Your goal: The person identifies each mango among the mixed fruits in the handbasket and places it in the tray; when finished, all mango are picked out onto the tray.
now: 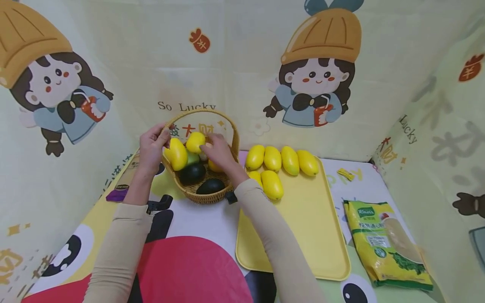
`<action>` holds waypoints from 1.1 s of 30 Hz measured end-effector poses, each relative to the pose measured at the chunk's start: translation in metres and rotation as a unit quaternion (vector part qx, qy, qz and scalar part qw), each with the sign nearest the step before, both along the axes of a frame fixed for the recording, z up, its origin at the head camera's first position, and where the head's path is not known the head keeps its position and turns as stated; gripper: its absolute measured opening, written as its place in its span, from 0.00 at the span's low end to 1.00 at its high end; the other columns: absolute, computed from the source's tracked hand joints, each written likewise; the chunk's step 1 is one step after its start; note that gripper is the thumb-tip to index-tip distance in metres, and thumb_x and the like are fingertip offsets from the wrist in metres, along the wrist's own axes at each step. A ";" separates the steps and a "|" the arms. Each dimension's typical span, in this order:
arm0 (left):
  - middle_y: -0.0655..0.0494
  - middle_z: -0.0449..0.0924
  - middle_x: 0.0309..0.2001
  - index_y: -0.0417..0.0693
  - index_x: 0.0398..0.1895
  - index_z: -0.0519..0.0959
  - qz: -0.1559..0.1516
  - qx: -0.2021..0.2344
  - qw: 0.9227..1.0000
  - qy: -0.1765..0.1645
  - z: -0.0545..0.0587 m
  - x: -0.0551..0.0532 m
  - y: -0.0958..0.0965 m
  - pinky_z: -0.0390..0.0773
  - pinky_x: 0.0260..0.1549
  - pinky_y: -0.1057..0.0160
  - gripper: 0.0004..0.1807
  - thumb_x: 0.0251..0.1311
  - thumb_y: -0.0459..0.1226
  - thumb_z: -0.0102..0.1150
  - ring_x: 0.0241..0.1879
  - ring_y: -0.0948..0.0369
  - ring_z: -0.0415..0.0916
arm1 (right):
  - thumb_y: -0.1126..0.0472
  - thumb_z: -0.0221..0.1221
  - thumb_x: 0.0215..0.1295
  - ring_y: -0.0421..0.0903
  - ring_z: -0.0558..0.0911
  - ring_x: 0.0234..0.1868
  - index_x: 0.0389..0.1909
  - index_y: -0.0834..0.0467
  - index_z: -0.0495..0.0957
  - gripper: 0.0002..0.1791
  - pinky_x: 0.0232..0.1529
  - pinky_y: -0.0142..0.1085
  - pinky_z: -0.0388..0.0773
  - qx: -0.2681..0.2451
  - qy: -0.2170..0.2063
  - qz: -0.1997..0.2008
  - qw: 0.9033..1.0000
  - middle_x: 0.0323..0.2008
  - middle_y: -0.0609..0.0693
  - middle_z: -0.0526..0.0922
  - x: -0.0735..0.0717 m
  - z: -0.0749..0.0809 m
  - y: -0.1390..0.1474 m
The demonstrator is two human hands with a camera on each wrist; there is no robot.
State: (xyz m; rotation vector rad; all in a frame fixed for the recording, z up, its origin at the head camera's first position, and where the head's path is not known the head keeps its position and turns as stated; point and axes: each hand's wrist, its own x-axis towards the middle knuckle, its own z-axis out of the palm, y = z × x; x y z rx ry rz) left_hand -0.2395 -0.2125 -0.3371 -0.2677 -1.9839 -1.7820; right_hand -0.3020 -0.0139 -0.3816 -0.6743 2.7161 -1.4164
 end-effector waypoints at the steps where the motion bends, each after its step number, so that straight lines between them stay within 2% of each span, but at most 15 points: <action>1: 0.59 0.68 0.25 0.32 0.51 0.80 0.002 0.000 1.000 0.002 0.000 0.000 0.000 0.71 0.27 0.71 0.18 0.73 0.40 0.51 0.23 0.62 0.64 | 0.47 0.55 0.71 0.57 0.70 0.70 0.75 0.53 0.61 0.35 0.68 0.49 0.69 0.017 0.008 0.000 1.000 0.76 0.56 0.56 0.000 0.001 -0.004; 4: 0.59 0.67 0.25 0.32 0.52 0.79 0.002 -0.001 1.000 0.005 0.000 -0.001 0.001 0.71 0.27 0.71 0.19 0.73 0.41 0.51 0.23 0.63 0.64 | 0.44 0.55 0.70 0.56 0.64 0.74 0.76 0.47 0.59 0.36 0.71 0.49 0.65 0.086 0.046 -0.005 0.995 0.79 0.55 0.48 -0.002 0.002 -0.015; 9: 0.57 0.68 0.24 0.29 0.51 0.79 -0.008 0.001 1.000 0.003 0.007 0.002 0.004 0.71 0.26 0.69 0.17 0.73 0.37 0.51 0.23 0.61 0.64 | 0.42 0.53 0.70 0.56 0.60 0.76 0.76 0.40 0.57 0.35 0.73 0.49 0.63 0.136 0.064 0.002 0.989 0.80 0.54 0.44 -0.006 -0.004 -0.025; 13: 0.57 0.68 0.23 0.26 0.50 0.78 -0.014 -0.004 1.000 0.003 0.017 0.012 0.009 0.71 0.26 0.67 0.17 0.73 0.35 0.50 0.22 0.60 0.64 | 0.43 0.53 0.69 0.57 0.63 0.75 0.76 0.42 0.60 0.35 0.72 0.50 0.64 0.123 0.053 0.010 0.991 0.79 0.54 0.48 -0.006 -0.011 -0.030; 17: 0.57 0.68 0.23 0.27 0.50 0.78 -0.014 -0.003 1.000 0.006 0.020 0.016 0.010 0.71 0.27 0.68 0.16 0.73 0.35 0.50 0.22 0.61 0.64 | 0.45 0.56 0.68 0.55 0.68 0.71 0.71 0.46 0.65 0.32 0.68 0.49 0.69 0.088 0.053 -0.007 0.995 0.77 0.54 0.54 -0.005 -0.015 -0.036; 21: 0.57 0.68 0.24 0.28 0.49 0.79 -0.004 -0.002 1.000 0.001 0.019 0.017 0.009 0.71 0.26 0.71 0.15 0.73 0.35 0.51 0.22 0.61 0.64 | 0.44 0.59 0.67 0.52 0.76 0.57 0.62 0.51 0.70 0.26 0.55 0.45 0.76 0.060 0.060 -0.032 0.996 0.67 0.53 0.64 -0.004 -0.018 -0.042; 24: 0.56 0.67 0.24 0.27 0.50 0.79 -0.002 -0.003 1.000 -0.002 0.013 0.011 0.006 0.71 0.26 0.70 0.16 0.73 0.35 0.50 0.22 0.61 0.64 | 0.44 0.61 0.66 0.50 0.75 0.44 0.57 0.52 0.68 0.25 0.45 0.42 0.75 0.046 0.055 -0.058 0.996 0.58 0.51 0.67 -0.004 -0.020 -0.044; 25: 0.56 0.67 0.24 0.28 0.50 0.79 -0.003 -0.001 1.000 -0.003 0.009 0.008 0.005 0.71 0.26 0.70 0.17 0.73 0.36 0.50 0.22 0.62 0.64 | 0.45 0.62 0.66 0.49 0.74 0.43 0.57 0.52 0.67 0.25 0.43 0.41 0.75 0.043 0.049 -0.068 0.996 0.58 0.51 0.68 -0.003 -0.021 -0.044; 29: 0.58 0.67 0.24 0.29 0.51 0.78 -0.002 -0.001 1.000 0.004 -0.001 -0.001 0.001 0.71 0.26 0.68 0.19 0.73 0.38 0.50 0.23 0.62 0.63 | 0.48 0.61 0.66 0.49 0.74 0.43 0.62 0.50 0.65 0.27 0.43 0.41 0.75 0.042 0.037 -0.091 0.994 0.60 0.52 0.68 -0.003 -0.024 -0.044; 33: 0.59 0.67 0.24 0.31 0.50 0.79 0.005 -0.003 1.000 0.011 -0.004 -0.003 0.000 0.71 0.26 0.69 0.18 0.73 0.41 0.51 0.23 0.63 0.64 | 0.51 0.59 0.64 0.49 0.75 0.47 0.66 0.50 0.64 0.30 0.46 0.42 0.75 0.049 0.045 -0.083 0.994 0.65 0.52 0.66 0.001 -0.024 -0.044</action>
